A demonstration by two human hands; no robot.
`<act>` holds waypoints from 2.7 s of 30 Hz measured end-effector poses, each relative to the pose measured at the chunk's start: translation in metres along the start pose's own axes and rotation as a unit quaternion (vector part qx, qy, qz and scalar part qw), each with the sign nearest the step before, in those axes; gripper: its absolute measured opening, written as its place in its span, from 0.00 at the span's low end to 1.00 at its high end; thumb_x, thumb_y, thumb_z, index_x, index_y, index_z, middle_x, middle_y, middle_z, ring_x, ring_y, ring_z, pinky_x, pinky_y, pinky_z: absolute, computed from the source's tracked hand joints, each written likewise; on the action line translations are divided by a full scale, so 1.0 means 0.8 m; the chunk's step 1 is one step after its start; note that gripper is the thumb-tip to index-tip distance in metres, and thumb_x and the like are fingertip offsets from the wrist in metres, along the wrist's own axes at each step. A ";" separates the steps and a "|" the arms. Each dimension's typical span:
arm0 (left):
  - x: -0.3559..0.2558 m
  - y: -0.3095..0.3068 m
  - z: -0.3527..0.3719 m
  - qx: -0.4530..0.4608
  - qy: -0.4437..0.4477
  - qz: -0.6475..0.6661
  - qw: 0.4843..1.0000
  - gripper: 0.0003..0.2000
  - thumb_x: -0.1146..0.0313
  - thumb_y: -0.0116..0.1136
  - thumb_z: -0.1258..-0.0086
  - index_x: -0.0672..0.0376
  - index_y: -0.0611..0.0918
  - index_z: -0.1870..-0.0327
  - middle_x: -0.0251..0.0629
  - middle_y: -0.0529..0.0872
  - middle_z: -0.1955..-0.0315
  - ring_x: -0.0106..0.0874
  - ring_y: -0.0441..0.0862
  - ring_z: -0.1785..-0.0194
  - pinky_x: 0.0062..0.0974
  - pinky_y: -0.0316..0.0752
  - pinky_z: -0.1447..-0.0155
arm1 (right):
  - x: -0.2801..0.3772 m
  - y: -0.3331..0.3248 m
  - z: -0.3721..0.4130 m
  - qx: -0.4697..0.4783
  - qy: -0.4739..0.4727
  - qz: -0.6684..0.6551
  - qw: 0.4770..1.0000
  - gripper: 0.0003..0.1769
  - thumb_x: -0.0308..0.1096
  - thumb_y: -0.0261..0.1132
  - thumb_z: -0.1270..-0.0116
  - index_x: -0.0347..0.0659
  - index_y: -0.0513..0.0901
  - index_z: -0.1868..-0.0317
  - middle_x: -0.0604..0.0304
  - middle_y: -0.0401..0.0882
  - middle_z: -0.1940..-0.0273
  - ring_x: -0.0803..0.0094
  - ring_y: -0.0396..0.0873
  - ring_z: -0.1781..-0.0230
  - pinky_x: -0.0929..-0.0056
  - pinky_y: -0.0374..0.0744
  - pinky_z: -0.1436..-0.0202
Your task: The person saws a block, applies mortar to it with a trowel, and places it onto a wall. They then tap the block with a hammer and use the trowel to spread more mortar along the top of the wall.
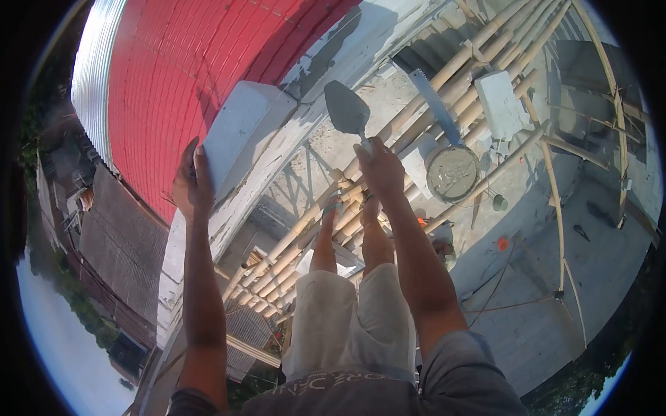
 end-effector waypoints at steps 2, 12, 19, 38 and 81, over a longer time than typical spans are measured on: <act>0.002 0.003 0.002 -0.016 0.015 -0.009 1.000 0.21 0.50 0.49 0.17 0.52 0.84 0.36 0.48 0.91 0.56 0.38 0.91 0.52 0.30 0.81 0.50 | -0.015 -0.020 0.017 -0.102 -0.019 -0.030 0.994 0.29 0.57 0.58 0.25 0.44 0.74 0.36 0.46 0.86 0.50 0.41 0.84 0.50 0.44 0.81 0.48; -0.007 -0.004 0.003 -0.004 -0.030 0.040 0.999 0.25 0.43 0.51 0.21 0.48 0.82 0.33 0.50 0.89 0.50 0.47 0.88 0.46 0.42 0.81 0.43 | 0.134 -0.117 -0.074 -0.195 -0.246 0.285 0.906 0.21 0.41 0.66 0.30 0.66 0.84 0.37 0.60 0.76 0.56 0.61 0.85 0.56 0.62 0.84 0.60; -0.009 -0.007 0.003 -0.003 -0.042 0.027 0.999 0.26 0.41 0.51 0.22 0.45 0.81 0.32 0.50 0.90 0.48 0.45 0.88 0.43 0.42 0.82 0.41 | 0.167 -0.127 -0.165 -0.211 -0.211 0.421 0.856 0.11 0.41 0.64 0.28 0.62 0.92 0.51 0.62 0.79 0.55 0.66 0.85 0.52 0.59 0.80 0.52; -0.010 -0.001 0.001 0.010 -0.017 0.057 0.998 0.25 0.46 0.47 0.17 0.55 0.84 0.36 0.48 0.91 0.51 0.39 0.90 0.52 0.37 0.82 0.49 | -0.175 -0.145 0.022 -0.318 0.089 -0.131 0.935 0.23 0.49 0.69 0.32 0.41 0.85 0.46 0.46 0.88 0.58 0.51 0.87 0.56 0.57 0.81 0.49; 0.008 -0.005 -0.007 0.019 0.017 0.007 1.000 0.32 0.43 0.42 0.16 0.70 0.83 0.40 0.54 0.90 0.55 0.39 0.87 0.49 0.35 0.78 0.42 | 0.087 0.053 -0.027 -0.239 -0.231 -0.269 0.904 0.20 0.42 0.78 0.38 0.47 0.84 0.48 0.58 0.85 0.56 0.57 0.87 0.63 0.61 0.85 0.61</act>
Point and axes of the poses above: each hand's wrist, its own z-axis away from the middle knuckle, its own y-axis out of the palm, x = y × z, the point moved 6 cm from there along -z, towards the middle knuckle
